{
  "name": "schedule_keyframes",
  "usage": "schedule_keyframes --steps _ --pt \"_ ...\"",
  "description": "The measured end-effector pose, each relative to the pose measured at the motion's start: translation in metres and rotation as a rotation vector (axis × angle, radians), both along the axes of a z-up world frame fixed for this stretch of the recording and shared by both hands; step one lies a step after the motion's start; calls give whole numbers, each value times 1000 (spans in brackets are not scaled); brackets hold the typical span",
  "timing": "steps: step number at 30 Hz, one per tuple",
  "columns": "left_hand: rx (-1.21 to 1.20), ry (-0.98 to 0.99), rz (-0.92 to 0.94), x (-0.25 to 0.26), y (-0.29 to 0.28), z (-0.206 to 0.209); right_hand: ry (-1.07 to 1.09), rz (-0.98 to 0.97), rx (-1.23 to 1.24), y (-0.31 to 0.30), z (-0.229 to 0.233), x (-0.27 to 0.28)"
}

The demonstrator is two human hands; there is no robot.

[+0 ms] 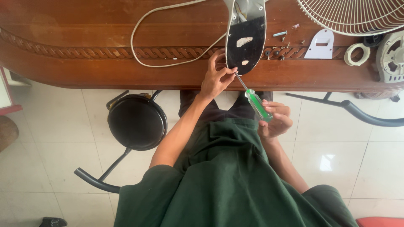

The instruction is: The person removes a black plastic cover from the base of an electric fan using a screwdriver, then unscrews and removes a yellow internal component from the fan base. The cover and component are placed on the table.

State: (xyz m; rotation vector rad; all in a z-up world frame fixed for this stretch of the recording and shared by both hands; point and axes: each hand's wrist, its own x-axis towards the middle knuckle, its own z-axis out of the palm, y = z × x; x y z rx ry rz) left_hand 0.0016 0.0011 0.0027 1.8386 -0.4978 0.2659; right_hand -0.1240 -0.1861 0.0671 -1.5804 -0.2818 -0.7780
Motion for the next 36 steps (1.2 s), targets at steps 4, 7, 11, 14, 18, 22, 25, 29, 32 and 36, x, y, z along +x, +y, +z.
schedule_keyframes --steps 4,7,11,14,18,22,25,29,32,36 --pt "5 1 -1 0 0 0 33 13 -42 -8 0 -1" --pt "23 -13 8 0 0 0 47 77 -9 -9 2 0" --pt "49 -29 36 -1 -2 0 16 124 5 -4 5 2" --pt "53 -26 58 0 -2 -1 1 144 -14 0 6 3" --pt "49 -44 91 0 -6 -2 -14 178 -37 4 8 1" --pt "68 -26 115 -2 -7 -4 -16 233 -24 9 10 -1" --pt "88 -50 133 -1 -7 -4 -3 264 -7 13 11 -2" --pt "89 0 131 -2 -8 -5 15 232 36 14 9 -4" --pt "99 1 108 -2 -7 -3 22 138 89 14 3 -2" --pt "125 -43 76 -2 -2 3 27 -40 140 4 -6 10"
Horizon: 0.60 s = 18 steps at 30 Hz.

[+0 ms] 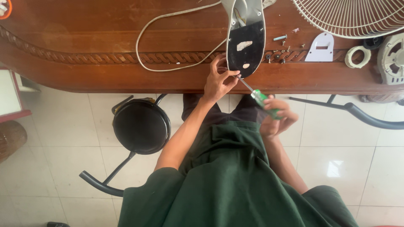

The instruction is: The person removes a black plastic cover from the base of an electric fan using a screwdriver, then unscrews and removes a yellow internal component from the fan base. The cover and component are placed on the table.

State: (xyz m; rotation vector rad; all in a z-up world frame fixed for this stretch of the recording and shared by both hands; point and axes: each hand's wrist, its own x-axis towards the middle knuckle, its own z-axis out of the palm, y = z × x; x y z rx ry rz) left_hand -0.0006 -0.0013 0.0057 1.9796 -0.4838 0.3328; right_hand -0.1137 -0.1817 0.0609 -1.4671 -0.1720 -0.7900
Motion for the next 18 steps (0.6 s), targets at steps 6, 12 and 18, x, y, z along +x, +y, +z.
schedule_keyframes --steps 6,12,18 --pt "1 -7 -11 0 0 6 127 -113 77 -20 4 20" --pt "-8 -16 -26 -1 -1 5 274 -151 -8 -33 16 31" --pt "-10 -2 -38 0 -3 2 368 -196 379 -70 2 38"
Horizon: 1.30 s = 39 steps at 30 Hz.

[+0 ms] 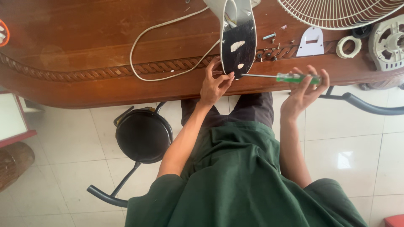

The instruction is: The person removes a black plastic cover from the base of an electric fan using a screwdriver, then unscrews and removes a yellow internal component from the fan base. The cover and component are placed on the table.

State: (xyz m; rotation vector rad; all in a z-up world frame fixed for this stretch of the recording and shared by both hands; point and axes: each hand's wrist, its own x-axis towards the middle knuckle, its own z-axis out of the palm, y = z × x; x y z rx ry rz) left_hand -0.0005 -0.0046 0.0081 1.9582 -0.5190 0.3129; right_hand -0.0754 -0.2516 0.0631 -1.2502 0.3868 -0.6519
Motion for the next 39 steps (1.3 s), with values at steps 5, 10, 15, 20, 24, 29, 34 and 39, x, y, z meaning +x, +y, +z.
schedule_keyframes --steps 5,10,15,20,24,29,34,39 --pt "-8 -5 0 -1 -1 1 91 -3 150 -40 -28 8" --pt "-13 -2 5 0 -2 4 163 25 100 -61 -52 13" --pt "-16 -6 11 0 -2 5 232 42 3 -69 -64 15" --pt "2 -37 26 2 -3 3 335 49 -423 -75 -66 16" --pt "-9 -25 32 0 -2 3 338 20 -634 -71 -62 14" --pt "22 -20 32 1 -1 4 494 -52 -796 -62 -55 18" --pt "6 -32 36 1 -2 9 492 -83 -824 -56 -56 19" --pt "-9 -45 58 0 -3 14 432 -128 -888 -50 -61 19"
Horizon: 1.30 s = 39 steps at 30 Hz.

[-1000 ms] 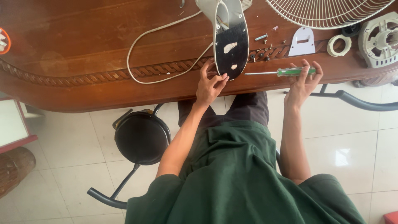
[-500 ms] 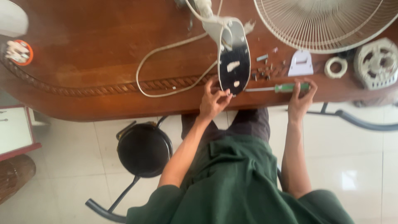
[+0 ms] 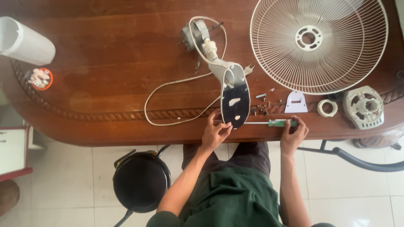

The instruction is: The person removes a black plastic cover from the base of an electric fan using a screwdriver, then unscrews and removes a yellow internal component from the fan base. The cover and component are placed on the table.

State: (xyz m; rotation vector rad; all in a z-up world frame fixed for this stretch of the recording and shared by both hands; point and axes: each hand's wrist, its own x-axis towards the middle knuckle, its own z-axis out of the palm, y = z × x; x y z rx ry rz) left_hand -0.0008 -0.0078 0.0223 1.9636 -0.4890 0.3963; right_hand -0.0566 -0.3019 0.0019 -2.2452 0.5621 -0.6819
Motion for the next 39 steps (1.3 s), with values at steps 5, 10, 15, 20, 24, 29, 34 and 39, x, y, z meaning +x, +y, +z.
schedule_keyframes --steps 5,10,15,20,24,29,34,39 --pt "-1 14 -12 0 1 4 -17 -75 -83 6 -5 6" --pt "-8 9 -10 0 0 8 6 -147 -107 8 -9 12" --pt "-24 9 -18 -1 0 13 -32 -164 -142 12 -7 14" --pt "24 7 1 -3 0 12 -22 -152 -102 13 -3 12" --pt "59 84 18 -4 0 10 -62 -160 114 20 7 10" --pt "61 126 -4 -3 2 8 -259 51 -65 59 24 10" --pt "57 0 -22 -4 4 8 -186 349 10 118 38 19" --pt "120 -7 -4 -5 6 2 -125 489 35 143 41 31"
